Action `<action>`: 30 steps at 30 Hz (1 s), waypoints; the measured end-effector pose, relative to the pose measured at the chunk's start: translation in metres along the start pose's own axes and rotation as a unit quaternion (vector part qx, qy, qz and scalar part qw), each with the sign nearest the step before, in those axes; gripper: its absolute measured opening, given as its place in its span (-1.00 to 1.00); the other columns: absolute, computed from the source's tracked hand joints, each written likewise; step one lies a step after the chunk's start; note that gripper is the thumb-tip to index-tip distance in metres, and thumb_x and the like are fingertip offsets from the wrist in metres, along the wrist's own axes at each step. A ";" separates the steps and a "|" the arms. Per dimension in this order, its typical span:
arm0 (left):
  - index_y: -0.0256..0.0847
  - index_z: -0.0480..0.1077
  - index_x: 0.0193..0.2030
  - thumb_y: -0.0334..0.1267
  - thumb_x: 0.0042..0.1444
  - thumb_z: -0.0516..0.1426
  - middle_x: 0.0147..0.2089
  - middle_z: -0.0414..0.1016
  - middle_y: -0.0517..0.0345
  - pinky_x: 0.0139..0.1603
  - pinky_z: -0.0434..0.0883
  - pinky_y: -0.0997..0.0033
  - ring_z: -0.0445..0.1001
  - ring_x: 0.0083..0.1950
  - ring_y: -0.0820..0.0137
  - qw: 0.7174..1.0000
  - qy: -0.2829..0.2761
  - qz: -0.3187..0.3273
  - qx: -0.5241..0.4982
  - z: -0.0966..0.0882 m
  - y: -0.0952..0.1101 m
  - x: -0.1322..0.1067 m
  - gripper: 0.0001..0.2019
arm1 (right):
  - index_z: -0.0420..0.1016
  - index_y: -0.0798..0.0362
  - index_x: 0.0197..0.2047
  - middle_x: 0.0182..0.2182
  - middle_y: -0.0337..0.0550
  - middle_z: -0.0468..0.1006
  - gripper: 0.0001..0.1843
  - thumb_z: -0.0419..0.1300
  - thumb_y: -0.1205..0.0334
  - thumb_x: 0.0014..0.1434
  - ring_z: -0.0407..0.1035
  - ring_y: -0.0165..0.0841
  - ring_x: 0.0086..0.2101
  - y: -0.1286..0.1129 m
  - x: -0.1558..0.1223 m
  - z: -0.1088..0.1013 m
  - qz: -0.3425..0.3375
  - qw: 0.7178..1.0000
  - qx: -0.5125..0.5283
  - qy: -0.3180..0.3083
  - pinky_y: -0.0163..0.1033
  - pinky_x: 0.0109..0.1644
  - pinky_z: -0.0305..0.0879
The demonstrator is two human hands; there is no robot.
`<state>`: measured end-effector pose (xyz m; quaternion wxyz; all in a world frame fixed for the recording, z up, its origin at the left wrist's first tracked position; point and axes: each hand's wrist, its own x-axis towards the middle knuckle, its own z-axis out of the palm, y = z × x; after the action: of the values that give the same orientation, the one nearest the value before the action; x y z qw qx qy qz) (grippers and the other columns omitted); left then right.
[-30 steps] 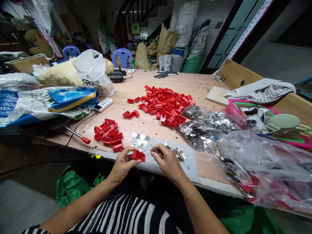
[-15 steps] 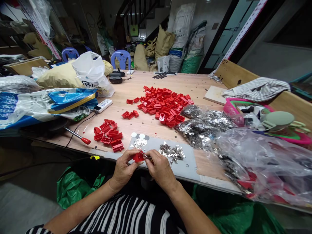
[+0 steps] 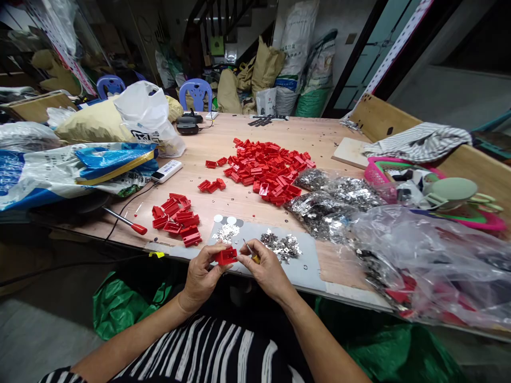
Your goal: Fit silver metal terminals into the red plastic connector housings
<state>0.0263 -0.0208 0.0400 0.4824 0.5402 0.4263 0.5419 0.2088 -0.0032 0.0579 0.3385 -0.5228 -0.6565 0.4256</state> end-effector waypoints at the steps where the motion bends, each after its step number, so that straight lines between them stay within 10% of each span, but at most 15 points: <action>1: -0.09 0.48 -0.11 -0.37 -0.01 0.27 -0.03 0.54 0.08 0.24 0.26 0.15 0.41 0.14 0.20 1.000 -0.008 0.003 0.001 0.000 0.000 0.000 -0.71 | 0.36 0.02 -0.30 -0.37 -0.25 0.41 -0.78 0.17 0.03 0.16 0.27 -0.38 -0.34 0.000 0.001 0.002 0.001 1.000 0.008 -0.004 -0.28 -0.22 0.21; 12: -0.11 0.48 -0.11 -0.38 0.02 0.24 -0.06 0.55 0.04 0.08 0.37 0.25 0.49 -0.01 0.23 0.997 -0.073 -0.004 0.016 -0.004 -0.010 -0.010 -0.74 | 0.22 -0.01 -0.25 -0.52 -0.38 0.33 -0.65 0.24 -0.03 0.07 0.16 -0.50 -0.58 0.024 -0.004 0.018 0.107 0.968 0.199 -0.110 -0.40 -0.55 0.08; 17: -0.19 0.42 -0.09 -0.30 0.05 0.24 -0.10 0.53 0.03 0.00 0.41 0.30 0.52 -0.09 0.28 0.997 -0.017 -0.064 -0.038 -0.010 -0.016 -0.004 -0.74 | 0.38 0.02 -0.22 -0.39 -0.24 0.47 -0.80 0.11 0.07 0.20 0.35 -0.38 -0.39 0.020 0.009 0.014 0.027 0.998 -0.020 -0.048 -0.28 -0.31 0.26; 25: -0.19 0.45 -0.12 -0.36 -0.03 0.29 -0.07 0.52 0.05 0.10 0.34 0.32 0.48 -0.04 0.30 0.995 0.054 -0.057 -0.068 -0.023 -0.010 0.007 -0.72 | 0.42 0.06 -0.15 -0.20 -0.07 0.50 -0.82 0.06 0.35 0.19 0.38 -0.29 -0.19 0.017 0.043 0.020 -0.032 0.950 -0.311 0.007 -0.22 -0.08 0.25; 30: -0.16 0.45 -0.11 -0.34 -0.01 0.27 -0.04 0.51 0.06 0.13 0.33 0.29 0.46 0.02 0.27 0.997 0.053 -0.041 -0.047 -0.024 -0.010 0.007 -0.72 | 0.40 0.03 -0.23 -0.36 -0.22 0.45 -0.81 0.06 0.11 0.23 0.31 -0.39 -0.39 0.013 0.043 0.026 -0.001 0.994 -0.097 -0.041 -0.28 -0.27 0.23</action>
<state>0.0038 -0.0105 0.0298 0.5059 0.4691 0.4470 0.5693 0.1811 0.0345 0.0355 0.2600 -0.5343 -0.7085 0.3807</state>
